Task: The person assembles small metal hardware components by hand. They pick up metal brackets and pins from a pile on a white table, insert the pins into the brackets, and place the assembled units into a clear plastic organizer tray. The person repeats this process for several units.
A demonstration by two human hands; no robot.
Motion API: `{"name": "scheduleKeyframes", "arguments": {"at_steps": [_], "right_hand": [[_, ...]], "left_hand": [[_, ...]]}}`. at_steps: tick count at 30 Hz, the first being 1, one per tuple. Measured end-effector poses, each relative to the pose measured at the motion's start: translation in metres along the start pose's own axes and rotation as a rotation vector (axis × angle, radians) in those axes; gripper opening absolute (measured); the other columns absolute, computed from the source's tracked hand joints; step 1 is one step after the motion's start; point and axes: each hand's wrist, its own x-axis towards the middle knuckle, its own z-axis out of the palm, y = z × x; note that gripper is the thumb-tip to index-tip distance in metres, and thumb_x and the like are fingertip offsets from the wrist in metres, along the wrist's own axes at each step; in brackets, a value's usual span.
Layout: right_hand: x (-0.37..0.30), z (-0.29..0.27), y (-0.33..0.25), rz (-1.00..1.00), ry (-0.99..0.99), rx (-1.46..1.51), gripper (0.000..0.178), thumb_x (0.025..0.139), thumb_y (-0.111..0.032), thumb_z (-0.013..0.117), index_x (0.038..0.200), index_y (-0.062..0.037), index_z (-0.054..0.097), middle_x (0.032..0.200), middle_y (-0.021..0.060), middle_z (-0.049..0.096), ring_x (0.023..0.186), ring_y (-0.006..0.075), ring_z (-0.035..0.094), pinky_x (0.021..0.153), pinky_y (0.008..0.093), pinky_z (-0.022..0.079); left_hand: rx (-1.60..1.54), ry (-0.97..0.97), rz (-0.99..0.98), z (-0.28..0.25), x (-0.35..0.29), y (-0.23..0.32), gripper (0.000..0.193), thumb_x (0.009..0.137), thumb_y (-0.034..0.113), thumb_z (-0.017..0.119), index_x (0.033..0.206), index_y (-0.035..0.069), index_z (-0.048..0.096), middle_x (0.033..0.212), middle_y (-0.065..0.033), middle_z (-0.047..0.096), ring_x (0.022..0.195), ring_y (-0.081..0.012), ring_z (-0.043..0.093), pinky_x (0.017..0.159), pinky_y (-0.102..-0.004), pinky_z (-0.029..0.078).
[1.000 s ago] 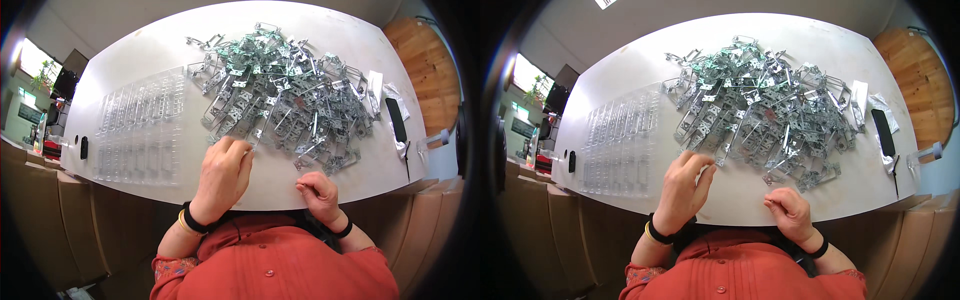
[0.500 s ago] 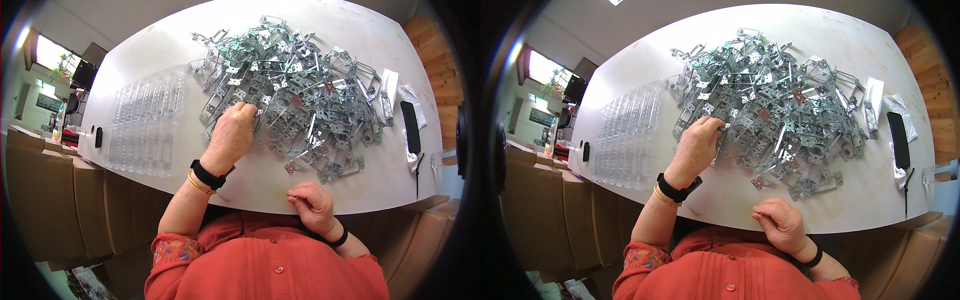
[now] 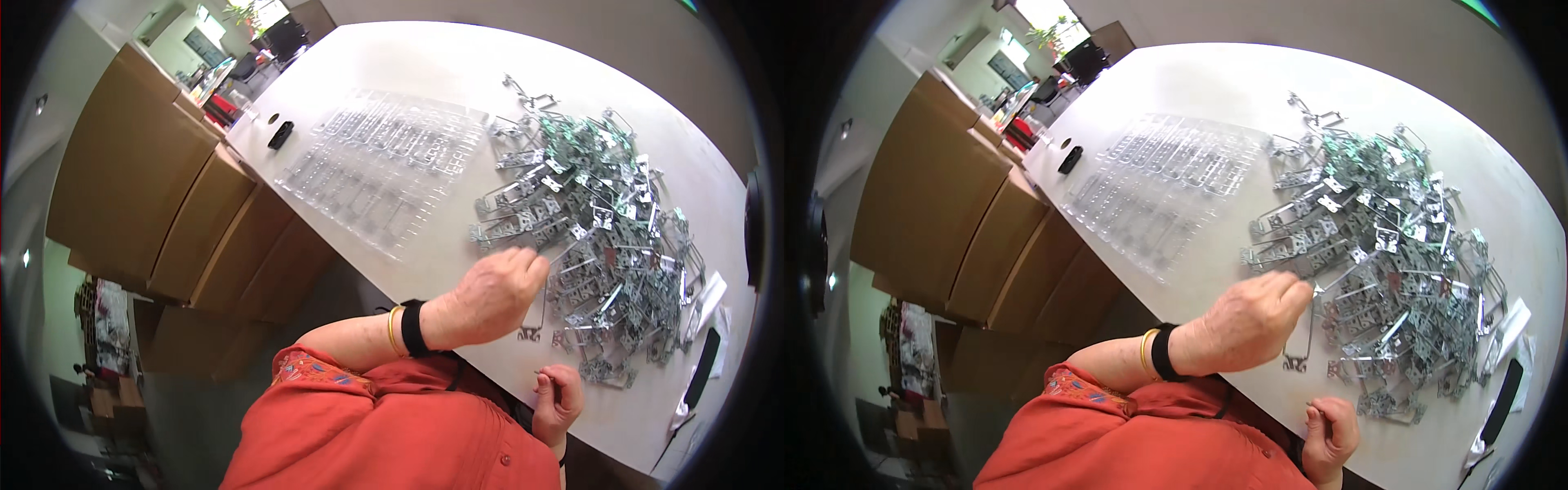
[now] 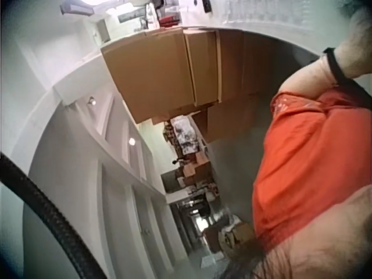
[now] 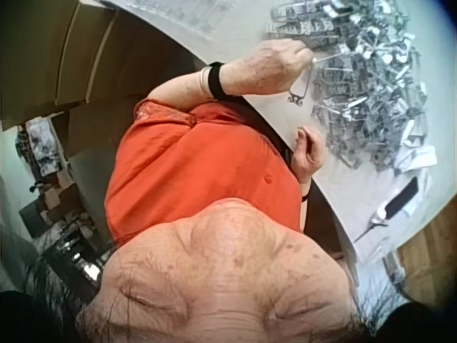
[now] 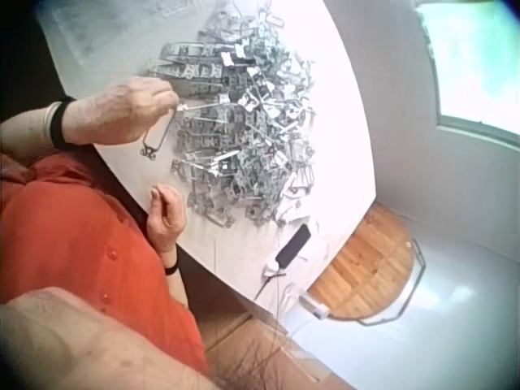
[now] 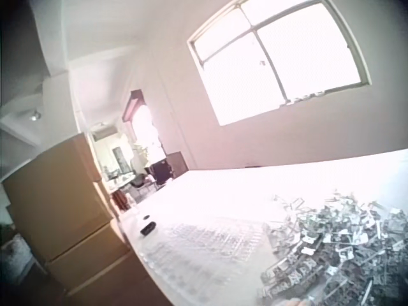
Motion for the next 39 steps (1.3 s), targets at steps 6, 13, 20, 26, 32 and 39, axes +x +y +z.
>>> {"name": "scheduleKeyframes", "arguments": {"at_steps": [6,13,20,26,32,39], "right_hand": [[-0.003,0.000,0.008,0.061,0.016,0.049,0.008,0.104,-0.001,0.067,0.112,-0.0002,0.067,0.109,0.0092,0.062,0.077,0.0098,0.057,0.068,0.0230,0.049],[-0.003,0.000,0.013,0.086,0.017,0.063,0.008,0.104,-0.003,0.068,0.112,-0.0002,0.066,0.110,0.0090,0.061,0.077,0.0093,0.055,0.068,0.0228,0.048],[-0.002,0.000,0.011,0.096,0.030,0.070,0.008,0.104,-0.003,0.068,0.111,-0.0004,0.066,0.109,0.0089,0.062,0.075,0.0090,0.055,0.067,0.0224,0.048],[-0.001,0.002,0.012,0.077,0.041,0.093,0.008,0.104,-0.005,0.069,0.110,-0.0013,0.067,0.106,0.0090,0.063,0.073,0.0090,0.056,0.065,0.0224,0.048],[-0.004,0.000,0.021,0.087,0.042,0.119,0.008,0.103,-0.004,0.070,0.111,-0.0017,0.067,0.107,0.0085,0.062,0.074,0.0088,0.056,0.064,0.0223,0.048],[-0.006,-0.003,0.028,0.065,0.071,0.094,0.010,0.104,-0.003,0.069,0.113,-0.0024,0.068,0.111,0.0087,0.061,0.073,0.0084,0.056,0.063,0.0215,0.048]], "left_hand": [[-0.021,-0.116,-0.151,0.029,-0.056,-0.014,0.013,0.082,-0.002,0.061,0.092,0.000,0.054,0.088,-0.0160,0.058,0.080,-0.0354,0.064,0.071,-0.0440,0.054],[0.037,-0.031,0.015,0.029,-0.059,-0.021,0.048,0.082,0.008,0.072,0.126,-0.005,0.059,0.119,-0.0203,0.064,0.105,-0.0359,0.066,0.090,-0.0424,0.056],[-0.115,-0.238,-0.001,0.023,-0.076,-0.024,0.061,0.081,0.021,0.082,0.133,-0.002,0.058,0.139,-0.0192,0.057,0.130,-0.0386,0.056,0.108,-0.0478,0.048],[-0.052,-0.162,0.033,0.029,-0.084,-0.026,0.058,0.080,0.020,0.082,0.129,-0.002,0.059,0.133,-0.0182,0.058,0.127,-0.0362,0.058,0.107,-0.0466,0.048],[-0.018,-0.179,0.006,0.037,-0.076,-0.025,0.050,0.082,0.018,0.078,0.124,-0.003,0.060,0.123,-0.0154,0.059,0.112,-0.0334,0.061,0.100,-0.0445,0.050],[-0.023,-0.103,-0.004,0.043,-0.080,-0.025,0.050,0.086,0.017,0.073,0.130,-0.003,0.059,0.126,-0.0185,0.060,0.111,-0.0353,0.062,0.098,-0.0445,0.051]]}}
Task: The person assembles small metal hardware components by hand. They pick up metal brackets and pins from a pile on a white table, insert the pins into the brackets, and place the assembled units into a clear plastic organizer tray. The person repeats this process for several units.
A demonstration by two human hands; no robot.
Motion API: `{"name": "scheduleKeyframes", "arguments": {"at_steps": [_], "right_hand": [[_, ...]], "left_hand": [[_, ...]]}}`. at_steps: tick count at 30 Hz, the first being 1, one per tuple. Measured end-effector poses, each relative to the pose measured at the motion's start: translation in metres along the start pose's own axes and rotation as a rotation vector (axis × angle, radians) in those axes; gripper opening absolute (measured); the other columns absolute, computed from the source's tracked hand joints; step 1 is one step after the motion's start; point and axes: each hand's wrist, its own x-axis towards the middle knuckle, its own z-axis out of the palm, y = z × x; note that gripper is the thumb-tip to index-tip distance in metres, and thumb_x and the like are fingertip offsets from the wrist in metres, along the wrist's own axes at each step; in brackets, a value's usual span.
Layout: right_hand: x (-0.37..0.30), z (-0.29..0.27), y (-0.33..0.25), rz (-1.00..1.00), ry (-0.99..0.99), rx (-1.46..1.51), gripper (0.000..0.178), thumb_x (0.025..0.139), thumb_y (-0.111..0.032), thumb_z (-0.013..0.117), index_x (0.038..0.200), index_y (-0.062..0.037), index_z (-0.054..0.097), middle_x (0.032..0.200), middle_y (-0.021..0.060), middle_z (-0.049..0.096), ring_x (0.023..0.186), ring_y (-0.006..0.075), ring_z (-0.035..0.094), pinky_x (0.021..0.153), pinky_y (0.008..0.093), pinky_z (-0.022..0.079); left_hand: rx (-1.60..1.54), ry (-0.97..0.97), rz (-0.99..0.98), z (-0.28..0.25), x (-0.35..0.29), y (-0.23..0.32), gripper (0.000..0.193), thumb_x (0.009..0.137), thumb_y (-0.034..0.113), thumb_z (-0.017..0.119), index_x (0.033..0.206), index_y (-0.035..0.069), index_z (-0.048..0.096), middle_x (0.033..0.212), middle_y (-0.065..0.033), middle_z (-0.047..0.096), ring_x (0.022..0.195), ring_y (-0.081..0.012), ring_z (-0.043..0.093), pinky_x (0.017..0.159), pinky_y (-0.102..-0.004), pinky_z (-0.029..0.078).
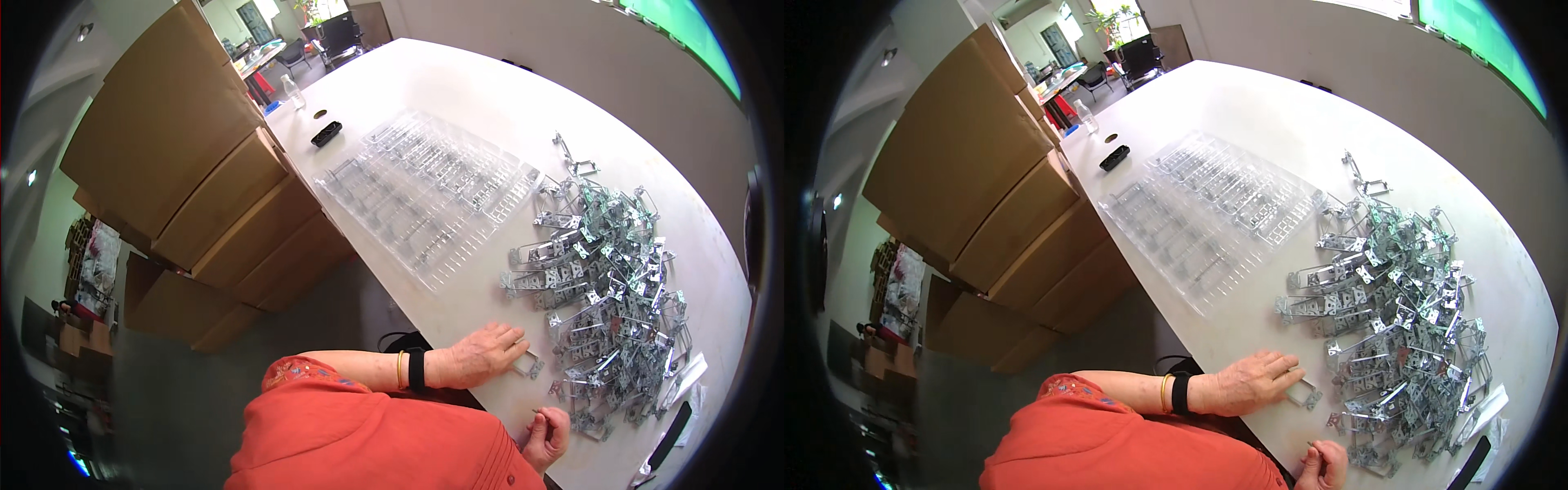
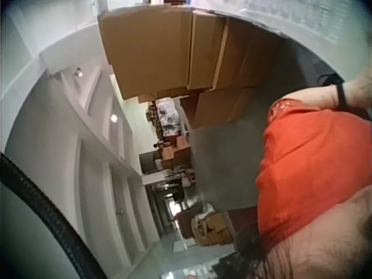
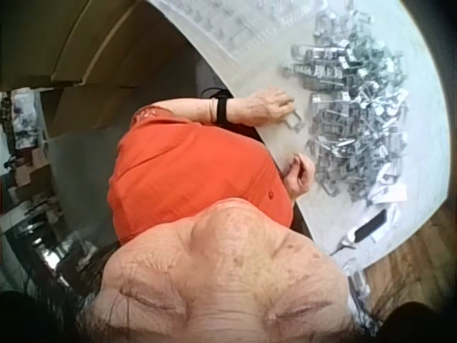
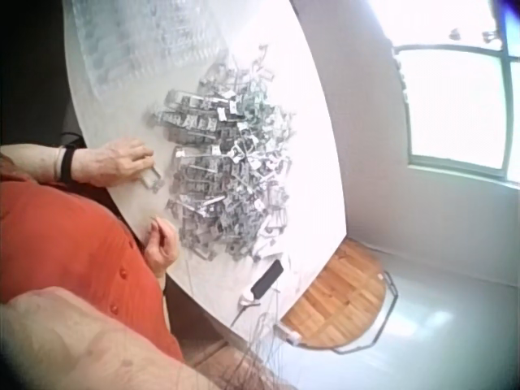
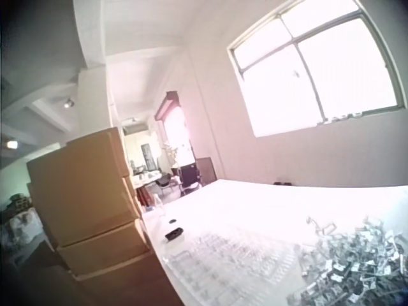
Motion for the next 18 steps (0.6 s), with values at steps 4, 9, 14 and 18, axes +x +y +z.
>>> {"name": "scheduleKeyframes", "arguments": {"at_steps": [4,9,14,18], "right_hand": [[-0.001,0.004,0.001,-0.043,0.110,-0.012,0.010,0.103,-0.003,0.069,0.113,-0.0032,0.069,0.113,0.0090,0.061,0.072,0.0083,0.055,0.062,0.0218,0.048],[0.003,0.001,0.006,-0.091,0.015,-0.180,0.010,0.104,-0.004,0.069,0.114,-0.0038,0.069,0.112,0.0078,0.062,0.071,0.0081,0.053,0.062,0.0222,0.047],[0.013,0.012,-0.003,-0.119,0.023,-0.315,0.006,0.104,-0.004,0.068,0.110,-0.0031,0.068,0.099,0.0058,0.066,0.070,0.0080,0.056,0.062,0.0224,0.048],[0.013,0.017,-0.008,0.048,0.060,-0.140,0.015,0.101,0.007,0.067,0.115,0.0008,0.070,0.092,0.0072,0.069,0.076,0.0109,0.059,0.068,0.0234,0.051]], "left_hand": [[-0.079,0.070,-0.004,-0.003,-0.011,-0.005,0.049,0.090,0.013,0.069,0.136,-0.004,0.059,0.129,-0.0201,0.060,0.115,-0.0364,0.063,0.100,-0.0453,0.051],[-0.074,0.148,0.084,0.002,-0.021,-0.014,0.043,0.091,0.011,0.063,0.132,-0.003,0.061,0.127,-0.0191,0.061,0.120,-0.0351,0.062,0.104,-0.0451,0.051],[-0.110,0.185,0.134,0.008,-0.029,-0.025,0.044,0.088,0.012,0.064,0.129,-0.004,0.062,0.124,-0.0191,0.062,0.119,-0.0354,0.063,0.103,-0.0449,0.052],[-0.171,0.227,0.144,0.009,-0.030,-0.029,0.045,0.088,0.013,0.063,0.129,-0.004,0.062,0.123,-0.0195,0.062,0.119,-0.0362,0.063,0.104,-0.0459,0.051]]}}
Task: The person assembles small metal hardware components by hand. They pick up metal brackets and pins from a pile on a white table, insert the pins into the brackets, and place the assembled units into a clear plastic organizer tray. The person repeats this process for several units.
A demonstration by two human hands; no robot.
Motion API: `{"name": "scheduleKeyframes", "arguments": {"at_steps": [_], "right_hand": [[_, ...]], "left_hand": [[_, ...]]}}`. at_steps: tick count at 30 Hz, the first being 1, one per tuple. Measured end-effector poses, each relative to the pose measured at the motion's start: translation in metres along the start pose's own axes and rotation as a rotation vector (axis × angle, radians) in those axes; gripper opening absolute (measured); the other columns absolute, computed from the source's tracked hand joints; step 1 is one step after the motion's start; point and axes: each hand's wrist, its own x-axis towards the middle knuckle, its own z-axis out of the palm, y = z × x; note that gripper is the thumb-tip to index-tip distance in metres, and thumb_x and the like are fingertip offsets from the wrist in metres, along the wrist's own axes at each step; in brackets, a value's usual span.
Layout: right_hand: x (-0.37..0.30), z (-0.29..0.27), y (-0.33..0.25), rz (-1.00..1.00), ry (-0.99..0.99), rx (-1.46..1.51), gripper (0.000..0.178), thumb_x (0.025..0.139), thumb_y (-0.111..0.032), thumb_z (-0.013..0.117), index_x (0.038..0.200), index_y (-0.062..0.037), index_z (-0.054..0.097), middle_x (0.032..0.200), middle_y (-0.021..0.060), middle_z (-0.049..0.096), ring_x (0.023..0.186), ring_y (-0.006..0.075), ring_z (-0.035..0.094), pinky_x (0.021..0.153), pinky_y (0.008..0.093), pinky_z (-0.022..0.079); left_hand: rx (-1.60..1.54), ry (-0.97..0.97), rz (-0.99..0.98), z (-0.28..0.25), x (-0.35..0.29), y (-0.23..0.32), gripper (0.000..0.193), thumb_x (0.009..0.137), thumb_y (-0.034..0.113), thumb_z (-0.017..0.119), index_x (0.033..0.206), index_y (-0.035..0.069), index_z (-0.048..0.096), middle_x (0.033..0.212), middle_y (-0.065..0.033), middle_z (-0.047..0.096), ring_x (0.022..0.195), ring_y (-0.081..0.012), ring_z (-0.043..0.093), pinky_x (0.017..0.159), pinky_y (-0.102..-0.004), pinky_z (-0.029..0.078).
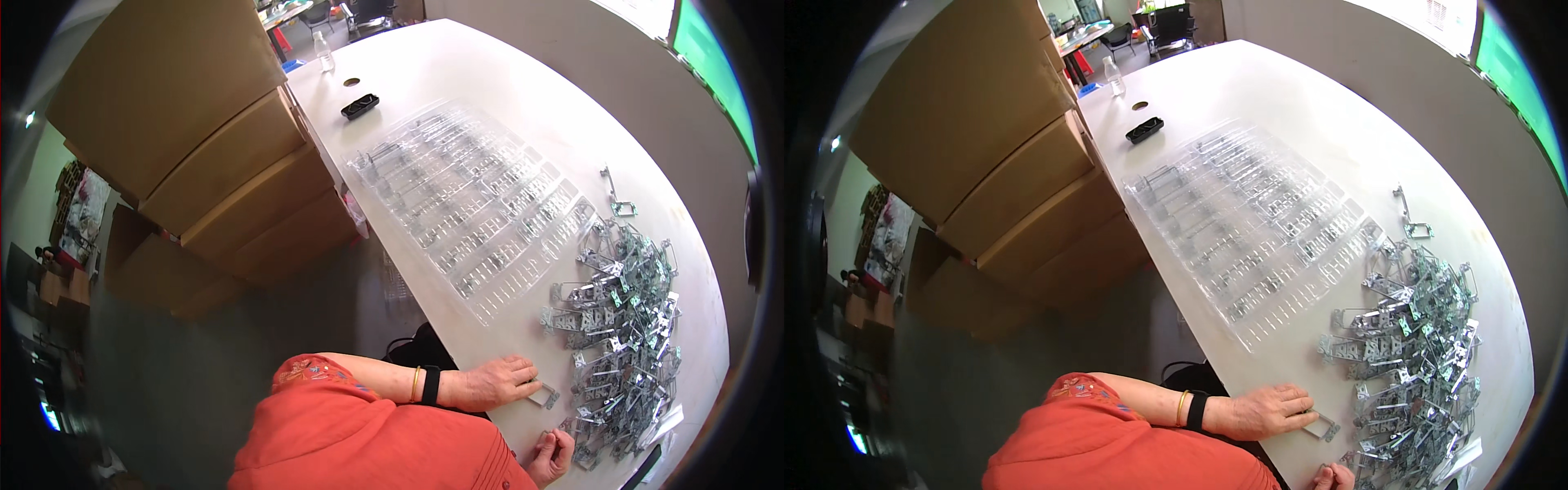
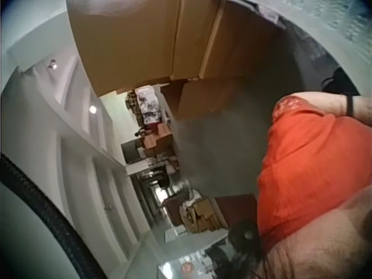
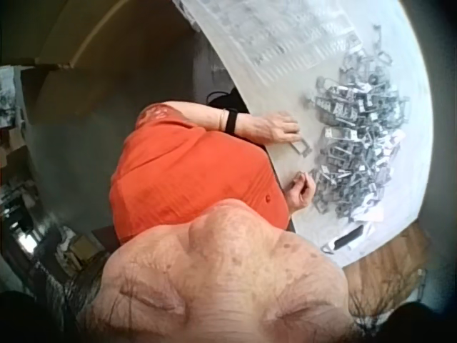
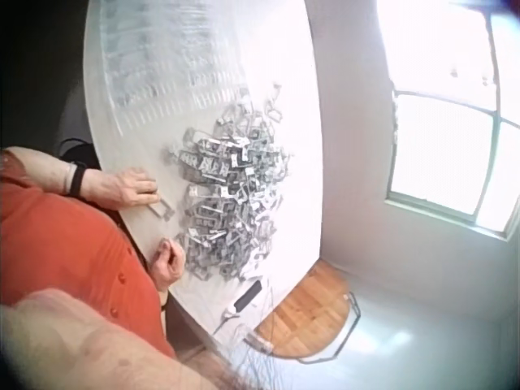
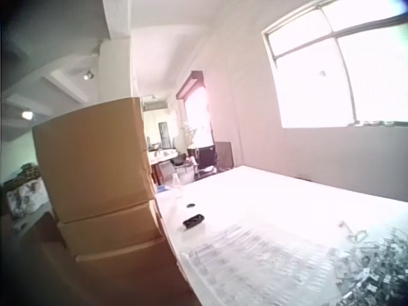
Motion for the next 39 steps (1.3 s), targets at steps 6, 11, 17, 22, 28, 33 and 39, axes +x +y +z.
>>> {"name": "scheduleKeyframes", "arguments": {"at_steps": [6,11,17,22,28,33,39], "right_hand": [[0.007,0.008,-0.026,0.321,0.087,0.108,0.011,0.104,0.002,0.065,0.113,0.0001,0.069,0.086,0.0074,0.069,0.071,0.0100,0.059,0.063,0.0225,0.051],[0.018,0.015,-0.039,0.400,0.110,0.069,0.005,0.104,0.000,0.065,0.107,-0.0014,0.069,0.076,0.0055,0.066,0.061,0.0089,0.054,0.054,0.0214,0.045],[0.026,0.017,-0.038,0.387,0.101,0.046,0.002,0.104,-0.003,0.066,0.104,-0.0033,0.068,0.073,0.0035,0.064,0.055,0.0065,0.048,0.051,0.0207,0.039],[0.027,0.010,-0.034,0.396,0.087,0.006,0.002,0.105,-0.006,0.067,0.104,-0.0040,0.068,0.071,0.0031,0.064,0.054,0.0058,0.047,0.050,0.0205,0.037],[0.027,0.006,-0.033,0.420,0.061,-0.041,0.003,0.105,-0.007,0.068,0.104,-0.0043,0.068,0.072,0.0044,0.066,0.054,0.0060,0.048,0.050,0.0206,0.037],[0.029,0.005,-0.037,0.427,0.038,-0.056,0.004,0.105,-0.008,0.068,0.103,-0.0044,0.067,0.072,0.0053,0.067,0.052,0.0058,0.048,0.048,0.0205,0.037],[0.029,0.000,-0.035,0.403,0.019,-0.100,0.005,0.105,-0.007,0.067,0.102,-0.0034,0.067,0.071,0.0056,0.067,0.051,0.0057,0.047,0.048,0.0204,0.038]], "left_hand": [[-0.114,0.012,0.001,0.003,0.001,-0.008,0.047,0.087,0.016,0.063,0.129,-0.004,0.061,0.123,-0.0200,0.062,0.120,-0.0369,0.063,0.105,-0.0467,0.050],[-0.160,0.031,0.006,0.019,-0.003,-0.012,0.051,0.083,0.019,0.066,0.128,-0.004,0.061,0.124,-0.0207,0.061,0.120,-0.0370,0.061,0.105,-0.0470,0.048],[-0.190,0.080,0.032,0.036,-0.006,-0.015,0.044,0.079,0.022,0.066,0.115,-0.003,0.062,0.123,-0.0218,0.059,0.119,-0.0369,0.059,0.104,-0.0480,0.047],[-0.223,0.105,0.028,0.040,-0.006,-0.016,0.033,0.077,0.024,0.066,0.097,-0.002,0.064,0.120,-0.0218,0.060,0.115,-0.0361,0.059,0.101,-0.0474,0.047],[-0.265,0.140,0.013,0.045,-0.006,-0.014,0.030,0.076,0.024,0.064,0.092,-0.001,0.063,0.117,-0.0217,0.060,0.113,-0.0360,0.060,0.099,-0.0470,0.047],[-0.266,0.165,0.015,0.048,-0.006,-0.013,0.030,0.075,0.024,0.063,0.091,-0.002,0.063,0.115,-0.0214,0.060,0.113,-0.0358,0.060,0.099,-0.0464,0.047],[-0.212,0.327,-0.006,0.043,0.002,-0.009,0.019,0.072,0.022,0.066,0.075,0.004,0.065,0.098,-0.0129,0.059,0.104,-0.0309,0.059,0.096,-0.0447,0.047]]}}
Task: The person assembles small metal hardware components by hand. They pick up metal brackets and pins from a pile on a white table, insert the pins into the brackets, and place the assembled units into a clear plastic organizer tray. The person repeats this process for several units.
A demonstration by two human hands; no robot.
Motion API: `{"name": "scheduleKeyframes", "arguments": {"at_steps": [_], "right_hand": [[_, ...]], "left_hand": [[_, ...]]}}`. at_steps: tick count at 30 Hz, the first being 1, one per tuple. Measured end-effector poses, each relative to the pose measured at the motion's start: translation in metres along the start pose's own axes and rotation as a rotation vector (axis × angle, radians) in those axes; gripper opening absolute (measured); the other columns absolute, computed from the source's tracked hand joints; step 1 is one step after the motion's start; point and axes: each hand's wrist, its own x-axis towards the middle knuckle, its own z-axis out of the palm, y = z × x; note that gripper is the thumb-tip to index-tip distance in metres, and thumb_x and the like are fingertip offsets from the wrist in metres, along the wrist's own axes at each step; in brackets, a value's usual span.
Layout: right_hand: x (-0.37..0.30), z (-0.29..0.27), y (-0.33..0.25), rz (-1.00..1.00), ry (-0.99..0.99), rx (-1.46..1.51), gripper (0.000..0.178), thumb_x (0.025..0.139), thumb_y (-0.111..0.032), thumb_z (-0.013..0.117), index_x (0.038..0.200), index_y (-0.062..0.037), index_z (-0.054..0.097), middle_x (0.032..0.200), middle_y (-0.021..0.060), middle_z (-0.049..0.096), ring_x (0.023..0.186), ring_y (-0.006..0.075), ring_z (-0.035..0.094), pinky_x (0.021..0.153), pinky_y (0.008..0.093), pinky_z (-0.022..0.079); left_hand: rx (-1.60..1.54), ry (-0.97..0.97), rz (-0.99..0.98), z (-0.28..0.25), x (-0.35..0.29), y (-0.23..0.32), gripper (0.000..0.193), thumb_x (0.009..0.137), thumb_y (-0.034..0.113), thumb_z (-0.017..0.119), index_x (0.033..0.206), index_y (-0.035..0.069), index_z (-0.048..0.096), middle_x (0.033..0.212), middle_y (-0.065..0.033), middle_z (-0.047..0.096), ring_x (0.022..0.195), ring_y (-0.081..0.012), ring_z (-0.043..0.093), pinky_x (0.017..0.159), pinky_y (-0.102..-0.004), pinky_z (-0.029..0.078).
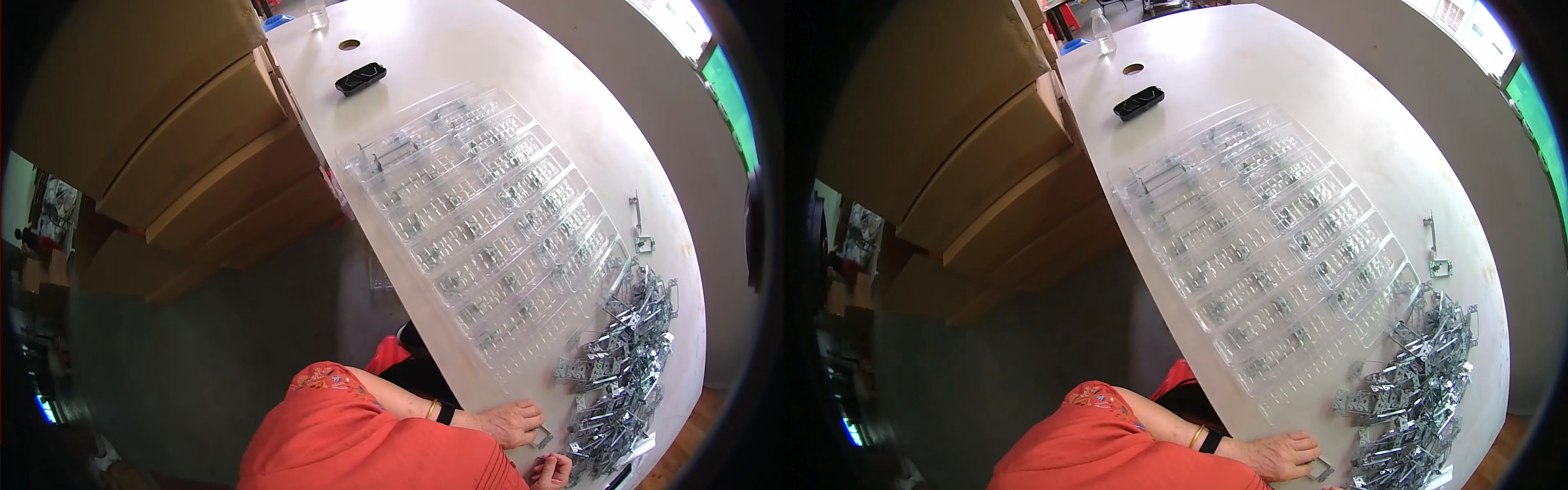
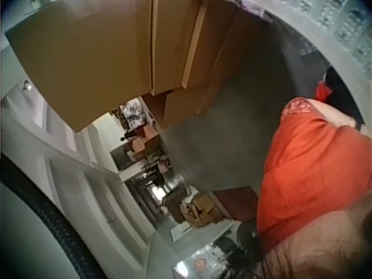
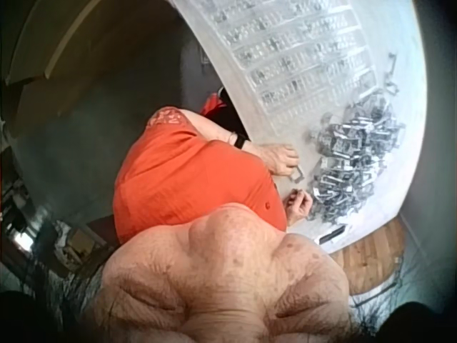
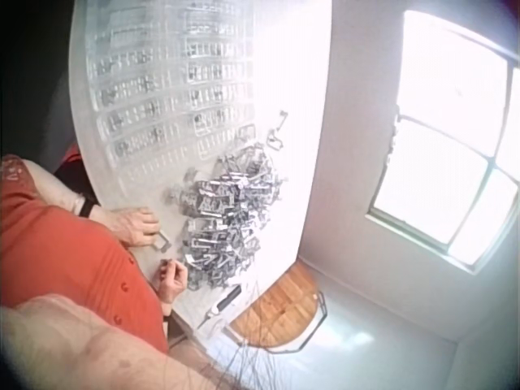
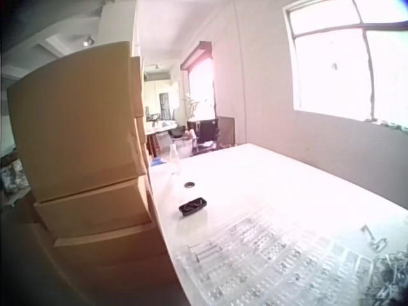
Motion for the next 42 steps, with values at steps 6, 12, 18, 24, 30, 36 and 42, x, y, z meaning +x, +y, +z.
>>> {"name": "scheduleKeyframes", "arguments": {"at_steps": [6,12,18,24,30,36,42], "right_hand": [[0.000,0.002,-0.001,-0.009,0.002,0.015,0.005,0.105,-0.006,0.067,0.101,-0.0028,0.068,0.071,0.0062,0.068,0.051,0.0056,0.048,0.048,0.0202,0.038],[0.000,0.003,-0.003,0.004,0.007,0.005,0.005,0.105,-0.007,0.068,0.102,-0.0031,0.068,0.071,0.0058,0.068,0.050,0.0052,0.047,0.047,0.0200,0.037],[-0.002,0.006,-0.006,0.014,0.018,0.022,0.005,0.105,-0.007,0.067,0.102,-0.0035,0.068,0.073,0.0056,0.068,0.052,0.0050,0.048,0.048,0.0196,0.036],[-0.005,0.010,-0.009,-0.005,0.017,0.060,0.004,0.106,-0.006,0.066,0.102,-0.0034,0.068,0.073,0.0047,0.066,0.053,0.0051,0.047,0.050,0.0191,0.038],[-0.013,0.013,-0.004,0.005,0.023,0.206,0.003,0.106,-0.006,0.065,0.105,-0.0038,0.067,0.077,0.0038,0.066,0.057,0.0053,0.049,0.052,0.0199,0.040],[-0.011,0.008,0.016,-0.123,-0.026,0.157,0.003,0.104,-0.007,0.068,0.105,-0.0047,0.067,0.089,0.0052,0.068,0.066,0.0071,0.056,0.060,0.0215,0.047],[-0.015,0.014,-0.012,-0.198,-0.051,0.123,0.002,0.100,-0.002,0.070,0.100,-0.0042,0.068,0.089,0.0031,0.069,0.072,0.0079,0.062,0.065,0.0233,0.049]], "left_hand": [[-0.008,-0.016,-0.006,0.001,-0.001,-0.001,0.020,0.072,0.023,0.066,0.075,0.003,0.066,0.099,-0.0130,0.059,0.104,-0.0307,0.059,0.096,-0.0444,0.047],[-0.108,-0.200,-0.039,0.000,-0.009,-0.004,0.031,0.077,0.023,0.062,0.094,-0.003,0.063,0.119,-0.0226,0.059,0.115,-0.0367,0.059,0.102,-0.0475,0.047],[-0.117,-0.288,-0.070,-0.004,-0.007,-0.003,0.040,0.080,0.025,0.063,0.106,-0.005,0.063,0.125,-0.0246,0.059,0.119,-0.0385,0.059,0.103,-0.0486,0.047],[-0.069,-0.288,-0.083,-0.001,-0.011,-0.002,0.049,0.083,0.023,0.065,0.123,-0.006,0.061,0.132,-0.0268,0.058,0.127,-0.0425,0.058,0.107,-0.0502,0.047],[-0.050,-0.336,-0.074,-0.024,-0.001,0.001,0.048,0.083,0.017,0.068,0.126,-0.003,0.061,0.135,-0.0266,0.057,0.126,-0.0421,0.058,0.107,-0.0490,0.048],[-0.026,-0.329,-0.144,-0.038,0.006,0.004,0.043,0.092,0.011,0.066,0.133,0.001,0.062,0.135,-0.0254,0.059,0.124,-0.0420,0.061,0.105,-0.0480,0.050],[0.028,-0.279,-0.159,-0.053,0.017,0.010,0.043,0.092,0.004,0.067,0.134,-0.002,0.061,0.129,-0.0246,0.062,0.118,-0.0432,0.063,0.102,-0.0476,0.052]]}}
